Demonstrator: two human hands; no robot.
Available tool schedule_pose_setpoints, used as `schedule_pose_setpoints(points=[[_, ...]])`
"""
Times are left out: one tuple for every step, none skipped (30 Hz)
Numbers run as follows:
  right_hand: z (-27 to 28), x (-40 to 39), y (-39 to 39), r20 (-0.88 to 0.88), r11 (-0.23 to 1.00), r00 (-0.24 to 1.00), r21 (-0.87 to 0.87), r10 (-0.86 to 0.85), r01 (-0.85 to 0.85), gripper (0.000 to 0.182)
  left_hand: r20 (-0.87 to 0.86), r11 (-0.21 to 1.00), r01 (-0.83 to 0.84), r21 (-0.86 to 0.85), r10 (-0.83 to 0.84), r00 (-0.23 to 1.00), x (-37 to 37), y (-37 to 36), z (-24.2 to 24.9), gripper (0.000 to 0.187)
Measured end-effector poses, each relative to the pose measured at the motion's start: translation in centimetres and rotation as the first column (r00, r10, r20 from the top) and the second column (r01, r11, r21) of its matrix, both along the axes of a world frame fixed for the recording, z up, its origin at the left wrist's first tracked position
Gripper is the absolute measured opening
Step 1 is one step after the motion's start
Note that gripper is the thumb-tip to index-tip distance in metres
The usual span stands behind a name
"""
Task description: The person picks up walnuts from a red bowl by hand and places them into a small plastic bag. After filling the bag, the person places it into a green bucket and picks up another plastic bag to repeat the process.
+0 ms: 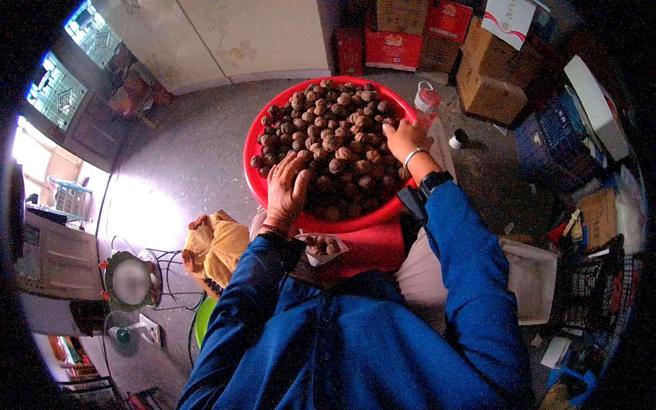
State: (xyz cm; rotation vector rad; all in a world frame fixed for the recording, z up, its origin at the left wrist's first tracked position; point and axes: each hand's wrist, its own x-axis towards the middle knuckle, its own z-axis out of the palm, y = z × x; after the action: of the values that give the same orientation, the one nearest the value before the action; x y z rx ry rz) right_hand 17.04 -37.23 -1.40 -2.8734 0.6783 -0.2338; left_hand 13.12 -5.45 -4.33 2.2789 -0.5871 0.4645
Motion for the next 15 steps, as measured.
schedule_pose_setpoints(points=[[-0.2,-0.3,0.0,-0.102,0.999,0.994,-0.017,-0.029,0.027,0.058,0.002,0.999,-0.013,-0.033,0.014,1.000,0.0,0.0,0.0,0.050],[-0.4,-0.5,0.0,-0.101,0.999,0.994,-0.017,-0.030,0.028,0.058,0.003,0.999,-0.012,-0.034,0.012,1.000,0.0,0.0,0.1,0.050],[0.1,-0.8,0.4,-0.132,1.000,0.991,-0.002,-0.004,0.004,0.058,0.012,0.999,-0.036,-0.041,0.036,0.999,0.1,0.1,-0.1,0.049],[0.6,-1.2,0.8,-0.163,1.000,0.986,0.014,0.023,-0.021,0.059,0.020,0.997,-0.060,-0.048,0.061,0.998,0.2,0.1,-0.2,0.048],[1.2,-1.6,1.1,-0.224,0.999,0.974,0.028,0.029,-0.024,0.060,0.016,0.996,-0.073,-0.052,0.074,0.997,0.3,0.1,-0.4,0.047],[1.2,-1.9,1.3,-0.223,0.999,0.974,0.028,0.033,-0.027,0.060,0.018,0.996,-0.076,-0.052,0.077,0.997,0.4,0.1,-0.6,0.047],[1.3,-2.0,1.4,-0.215,0.999,0.976,0.021,0.029,-0.025,0.059,0.019,0.992,-0.108,-0.058,0.109,0.994,0.5,0.2,-0.8,0.046],[1.4,-2.1,1.5,-0.205,1.000,0.978,0.015,0.026,-0.024,0.058,0.021,0.988,-0.140,-0.062,0.142,0.990,0.7,0.3,-0.9,0.046],[1.3,-2.2,1.4,-0.194,0.999,0.981,0.022,0.029,-0.025,0.055,0.039,0.984,-0.168,-0.057,0.171,0.985,0.8,0.4,-1.1,0.045],[0.9,-1.9,1.2,-0.168,1.000,0.986,0.023,0.020,-0.016,0.053,0.027,0.979,-0.193,-0.067,0.195,0.980,0.8,0.4,-1.2,0.044],[0.5,-1.8,0.8,-0.178,0.999,0.983,0.026,0.035,-0.031,0.052,0.033,0.974,-0.217,-0.068,0.219,0.975,0.9,0.4,-1.1,0.045],[0.8,-2.0,0.7,-0.189,0.999,0.981,0.028,0.048,-0.044,0.050,0.038,0.969,-0.238,-0.069,0.241,0.970,1.0,0.5,-1.3,0.046],[-0.2,-1.5,-0.1,-0.185,0.998,0.981,0.030,0.052,-0.048,0.050,0.042,0.968,-0.242,-0.067,0.245,0.969,1.0,0.6,-1.3,0.046],[-1.3,-1.0,-0.8,-0.209,0.995,0.973,0.002,0.098,-0.100,0.048,0.027,0.956,-0.280,-0.089,0.284,0.959,1.0,0.6,-1.3,0.045],[-1.4,-0.8,-1.0,-0.236,0.988,0.962,-0.025,0.141,-0.151,0.046,0.010,0.942,-0.317,-0.110,0.320,0.947,1.0,0.5,-1.4,0.045]])
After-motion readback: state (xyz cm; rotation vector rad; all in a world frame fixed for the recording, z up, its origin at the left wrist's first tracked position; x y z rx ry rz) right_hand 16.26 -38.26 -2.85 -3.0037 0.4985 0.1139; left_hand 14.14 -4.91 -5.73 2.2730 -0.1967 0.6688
